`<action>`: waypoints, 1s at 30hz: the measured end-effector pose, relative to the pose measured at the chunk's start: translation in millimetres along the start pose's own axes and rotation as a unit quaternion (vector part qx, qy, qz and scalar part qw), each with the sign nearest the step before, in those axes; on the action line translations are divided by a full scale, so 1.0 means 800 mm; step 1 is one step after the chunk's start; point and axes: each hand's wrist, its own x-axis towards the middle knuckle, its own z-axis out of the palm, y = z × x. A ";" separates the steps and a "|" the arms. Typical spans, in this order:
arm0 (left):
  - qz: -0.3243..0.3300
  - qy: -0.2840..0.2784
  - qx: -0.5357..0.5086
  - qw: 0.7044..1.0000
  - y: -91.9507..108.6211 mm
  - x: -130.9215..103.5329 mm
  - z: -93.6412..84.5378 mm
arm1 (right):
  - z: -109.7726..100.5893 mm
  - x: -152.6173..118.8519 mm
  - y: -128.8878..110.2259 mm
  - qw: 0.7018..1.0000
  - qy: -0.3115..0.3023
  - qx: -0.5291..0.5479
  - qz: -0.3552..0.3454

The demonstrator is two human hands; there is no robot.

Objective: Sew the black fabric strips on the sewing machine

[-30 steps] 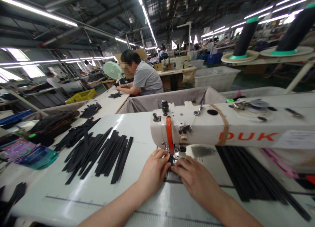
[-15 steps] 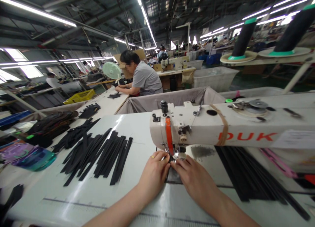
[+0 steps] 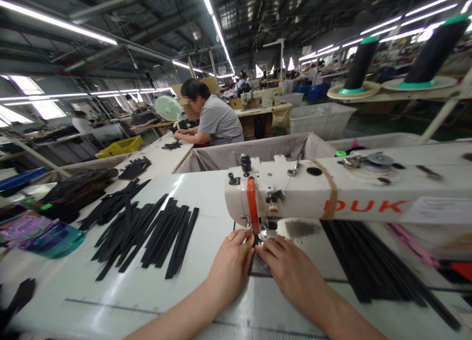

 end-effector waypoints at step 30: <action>-0.137 -0.045 -0.131 0.981 -0.009 0.001 -0.026 | -0.021 -0.005 -0.006 0.984 -0.068 0.166 -0.006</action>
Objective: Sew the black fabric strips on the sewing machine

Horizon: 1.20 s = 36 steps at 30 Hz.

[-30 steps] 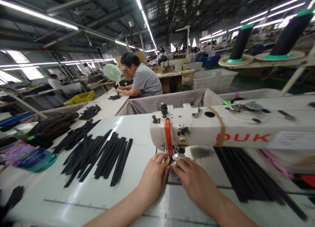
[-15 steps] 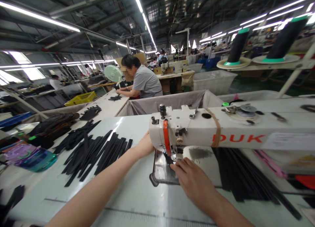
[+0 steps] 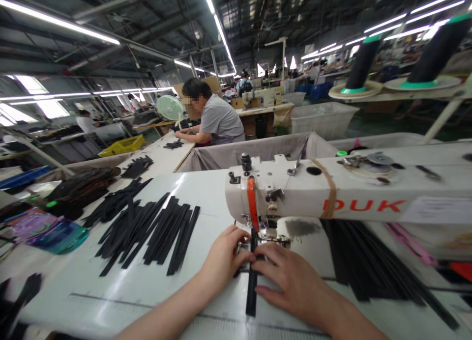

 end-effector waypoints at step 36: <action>0.123 0.035 0.192 0.973 -0.005 0.008 0.024 | -0.003 0.002 -0.002 0.999 0.048 0.023 0.013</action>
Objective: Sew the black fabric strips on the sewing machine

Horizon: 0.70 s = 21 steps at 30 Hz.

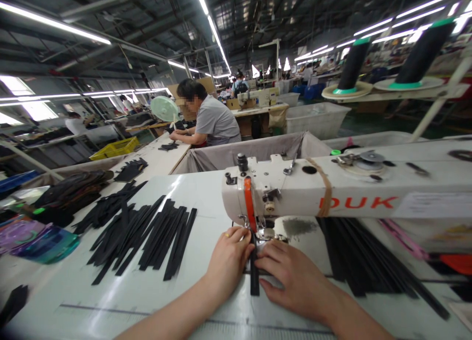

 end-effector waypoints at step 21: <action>0.024 0.036 -0.038 0.998 0.001 0.000 -0.002 | 0.011 0.007 0.010 0.991 0.021 -0.125 0.030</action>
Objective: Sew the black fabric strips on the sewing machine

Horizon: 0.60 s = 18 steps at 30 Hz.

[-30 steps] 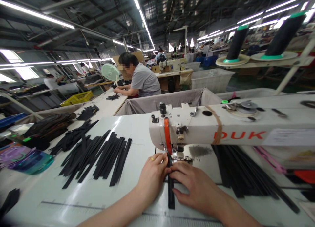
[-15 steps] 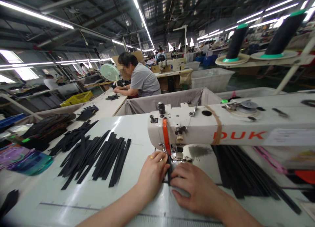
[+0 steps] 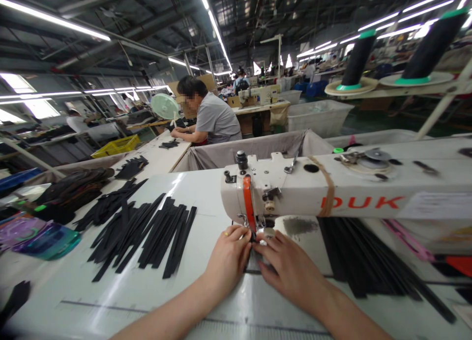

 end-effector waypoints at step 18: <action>0.011 -0.012 0.053 0.998 0.003 -0.002 0.005 | 0.006 0.002 -0.004 0.999 0.028 -0.036 -0.014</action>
